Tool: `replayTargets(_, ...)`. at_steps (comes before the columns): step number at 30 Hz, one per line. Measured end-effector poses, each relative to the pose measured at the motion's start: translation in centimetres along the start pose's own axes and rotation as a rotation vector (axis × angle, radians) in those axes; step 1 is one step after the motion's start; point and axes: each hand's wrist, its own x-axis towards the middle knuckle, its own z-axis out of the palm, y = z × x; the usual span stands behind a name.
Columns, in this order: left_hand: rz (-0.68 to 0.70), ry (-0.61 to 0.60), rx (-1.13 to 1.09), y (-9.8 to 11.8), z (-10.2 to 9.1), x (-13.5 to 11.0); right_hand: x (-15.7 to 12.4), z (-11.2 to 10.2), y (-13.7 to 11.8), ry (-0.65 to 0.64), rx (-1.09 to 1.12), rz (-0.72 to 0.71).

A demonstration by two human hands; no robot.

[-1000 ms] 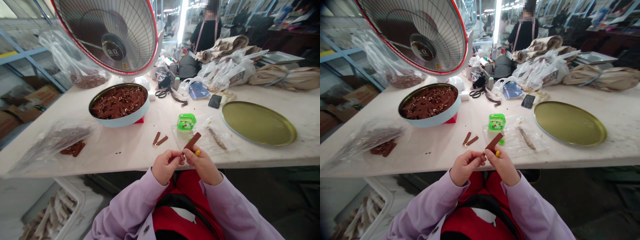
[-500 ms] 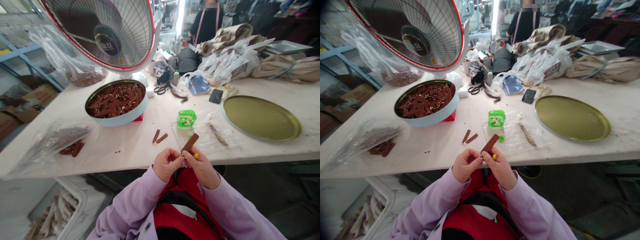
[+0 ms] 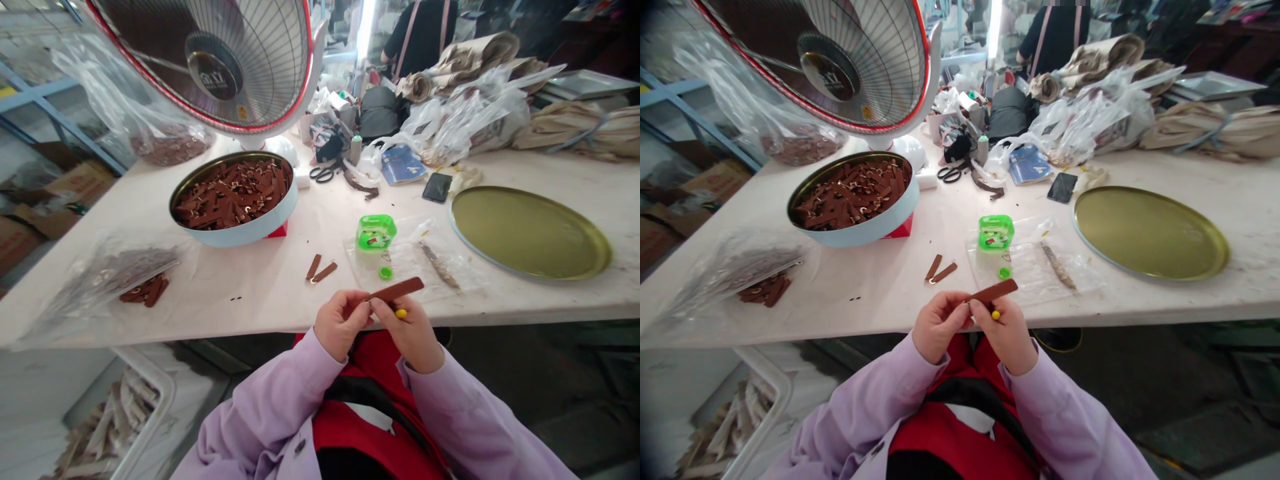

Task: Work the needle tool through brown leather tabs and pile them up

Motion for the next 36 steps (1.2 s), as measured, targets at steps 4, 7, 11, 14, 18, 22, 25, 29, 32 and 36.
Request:
replayTargets(4, 0.090, -0.013, 0.246, -0.5, -0.9, 0.9, 0.9, -0.2, 0.1, -0.074, -0.040, 0.005)
replayTargets(7, 0.051, 0.050, 0.220, -1.3, -1.0, 2.1, 1.8, -0.8, 0.7, -0.061, 0.015, 0.015)
replayTargets(11, -0.070, 0.083, 0.093, -2.4, -0.9, 4.0, 3.6, -2.3, 2.6, 0.203, 0.009, -0.002)
replayTargets(14, -0.100, 0.093, 0.069, -2.7, -0.8, 5.2, 5.4, -3.5, 4.5, 0.410, 0.076, 0.073)
replayTargets(18, -0.100, 0.100, 0.112, -3.1, -0.8, 6.6, 7.5, -4.2, 6.7, 0.572, 0.117, 0.100)
replayTargets(22, -0.073, 0.096, 0.138, -3.8, -0.9, 7.6, 8.7, -4.3, 8.5, 0.592, 0.084, 0.117)
replayTargets(25, -0.089, 0.104, 0.148, -4.2, -0.8, 8.0, 8.8, -4.3, 9.6, 0.588, 0.079, 0.137)
replayTargets(29, -0.099, 0.100, 0.134, -4.0, -0.6, 8.0, 8.6, -4.6, 9.7, 0.617, 0.098, 0.138)
replayTargets(32, -0.120, 0.079, 0.111, -3.6, -0.4, 7.5, 7.9, -4.8, 8.0, 0.662, 0.236, 0.118)
replayTargets(36, -0.149, 0.005, 0.106, -3.1, 0.2, 6.2, 5.9, -4.6, 3.4, 0.550, 0.589, 0.104)
